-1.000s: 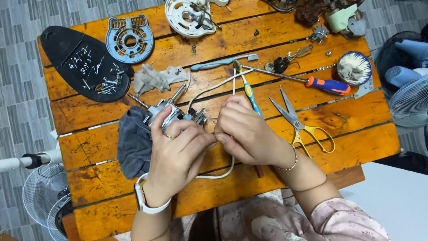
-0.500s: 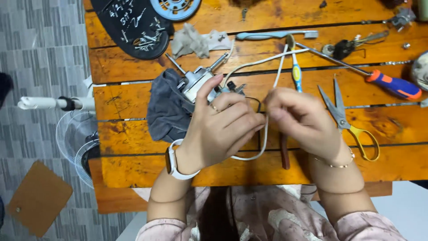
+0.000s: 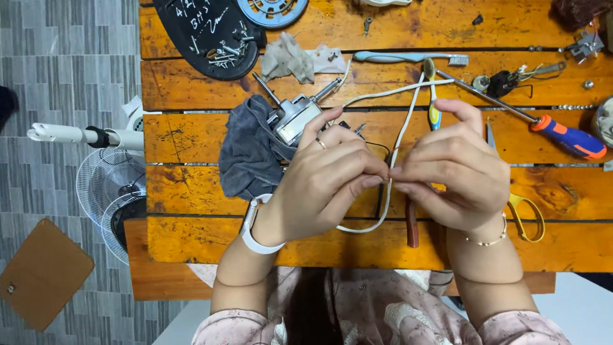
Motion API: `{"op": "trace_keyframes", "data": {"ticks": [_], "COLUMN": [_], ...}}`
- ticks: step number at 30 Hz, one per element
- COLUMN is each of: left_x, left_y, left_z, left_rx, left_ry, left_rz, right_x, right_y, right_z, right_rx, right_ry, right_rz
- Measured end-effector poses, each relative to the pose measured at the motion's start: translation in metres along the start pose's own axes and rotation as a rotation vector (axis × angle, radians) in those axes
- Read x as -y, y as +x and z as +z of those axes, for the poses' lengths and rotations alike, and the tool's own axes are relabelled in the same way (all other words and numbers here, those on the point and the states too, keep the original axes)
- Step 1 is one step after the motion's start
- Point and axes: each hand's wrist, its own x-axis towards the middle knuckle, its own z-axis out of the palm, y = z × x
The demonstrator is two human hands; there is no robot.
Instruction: The person works on a small electrical component, using pliers to strip and twist wires. They then use scissors to cut a wire and continue manipulating the wires by hand, connecting them to the device.
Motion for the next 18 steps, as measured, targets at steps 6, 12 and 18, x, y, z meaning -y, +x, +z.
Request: {"op": "trace_keyframes", "data": {"ticks": [6,12,18], "left_x": [0.003,0.006,0.005], "left_y": [-0.001,-0.001,-0.005], "left_z": [0.005,0.005,0.005], "left_rx": [0.017,0.021,-0.007], "left_ry": [0.032,0.212,0.411], "left_rz": [0.001,0.045,0.095], "right_x": [0.000,0.010,0.016], "right_y": [0.002,0.006,0.012], "right_z": [0.000,0.001,-0.002], "right_rx": [0.012,0.099,0.218], "right_ry": [0.039,-0.124,-0.126], "right_rz": [-0.022,0.079,0.153]}}
